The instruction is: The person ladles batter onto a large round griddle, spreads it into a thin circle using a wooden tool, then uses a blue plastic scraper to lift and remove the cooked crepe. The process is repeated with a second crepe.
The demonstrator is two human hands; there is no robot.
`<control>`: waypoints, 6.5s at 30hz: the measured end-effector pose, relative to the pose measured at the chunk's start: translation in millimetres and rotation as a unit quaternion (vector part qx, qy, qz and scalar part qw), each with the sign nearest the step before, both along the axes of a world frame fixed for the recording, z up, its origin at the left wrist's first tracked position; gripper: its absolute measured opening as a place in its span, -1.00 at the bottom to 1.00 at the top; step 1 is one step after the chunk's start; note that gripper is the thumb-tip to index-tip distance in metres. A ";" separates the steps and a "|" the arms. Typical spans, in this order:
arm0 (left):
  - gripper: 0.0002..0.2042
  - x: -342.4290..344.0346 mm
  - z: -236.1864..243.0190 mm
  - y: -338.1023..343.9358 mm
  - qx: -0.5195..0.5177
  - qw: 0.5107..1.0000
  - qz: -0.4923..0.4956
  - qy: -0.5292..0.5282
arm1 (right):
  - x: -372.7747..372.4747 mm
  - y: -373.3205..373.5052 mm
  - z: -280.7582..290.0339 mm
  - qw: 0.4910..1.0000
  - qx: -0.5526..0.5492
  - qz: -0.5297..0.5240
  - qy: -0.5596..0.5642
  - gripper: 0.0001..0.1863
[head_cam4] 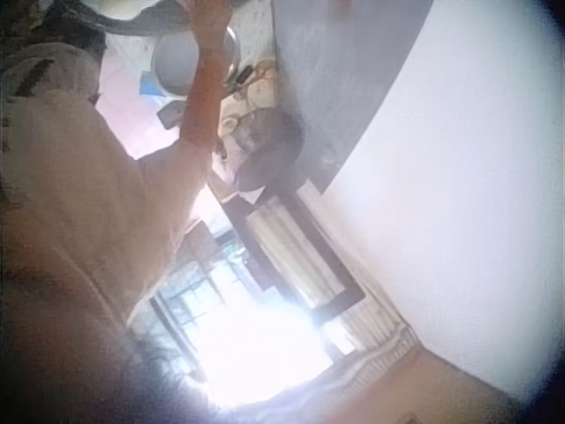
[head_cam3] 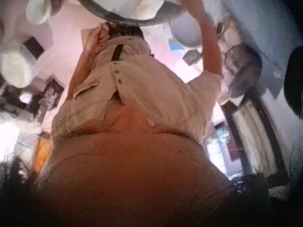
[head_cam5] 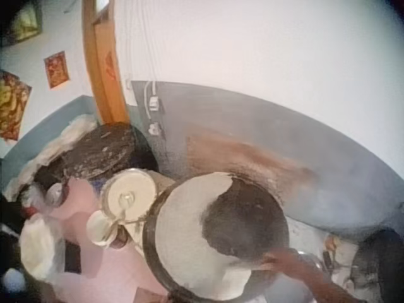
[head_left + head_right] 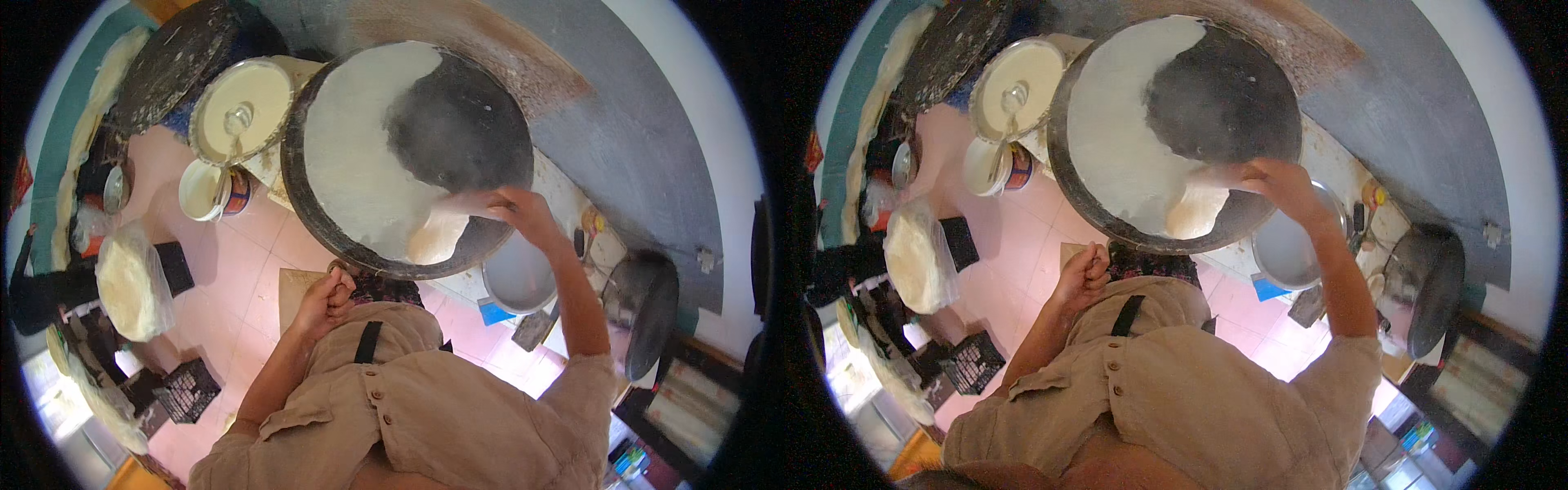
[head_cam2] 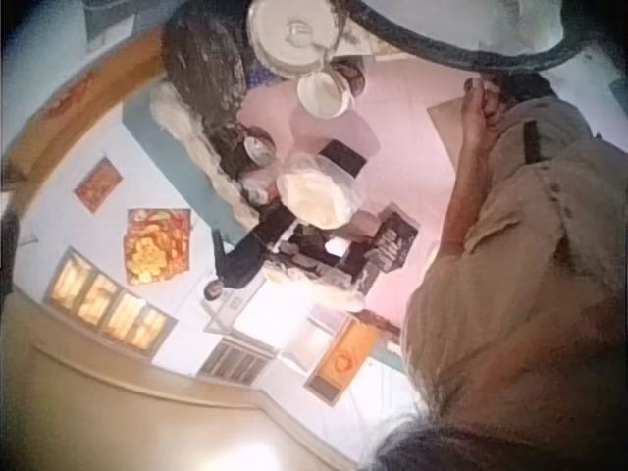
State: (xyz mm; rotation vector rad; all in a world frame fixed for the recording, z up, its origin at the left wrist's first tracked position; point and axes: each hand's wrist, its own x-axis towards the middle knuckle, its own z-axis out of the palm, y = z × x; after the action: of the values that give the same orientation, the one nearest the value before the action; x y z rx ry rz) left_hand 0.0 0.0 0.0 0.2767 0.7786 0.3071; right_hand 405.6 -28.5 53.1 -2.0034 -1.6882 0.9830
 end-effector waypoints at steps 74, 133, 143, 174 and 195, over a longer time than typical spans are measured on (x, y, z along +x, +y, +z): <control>-0.63 22.8 3.7 20.2 0.001 0.997 -0.061 0.053 | 79.8 52.8 -41.0 0.970 0.136 -0.199 -0.035 -0.71; -0.63 -45.0 -11.4 140.6 -0.015 0.999 -0.022 -0.028 | 58.7 234.3 -81.1 0.874 0.227 -0.322 -0.285 -0.60; -0.64 -50.7 -12.0 133.3 0.029 0.998 -0.050 0.017 | 78.4 210.6 -101.0 0.901 0.155 -0.224 -0.337 -0.61; -0.61 -40.2 -3.5 95.3 0.022 0.997 -0.057 -0.054 | -11.1 154.1 -59.2 0.982 0.105 -0.009 -0.156 -0.58; -0.62 -30.1 10.3 74.6 0.027 0.997 -0.068 -0.021 | -41.6 136.8 -30.6 0.985 0.024 0.084 -0.146 -0.67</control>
State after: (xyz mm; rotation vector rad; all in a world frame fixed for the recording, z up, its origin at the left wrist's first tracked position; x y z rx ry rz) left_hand -30.1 74.6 10.3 0.3722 0.7076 0.2057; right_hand 364.1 108.3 22.5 -2.0812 -2.0414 0.7171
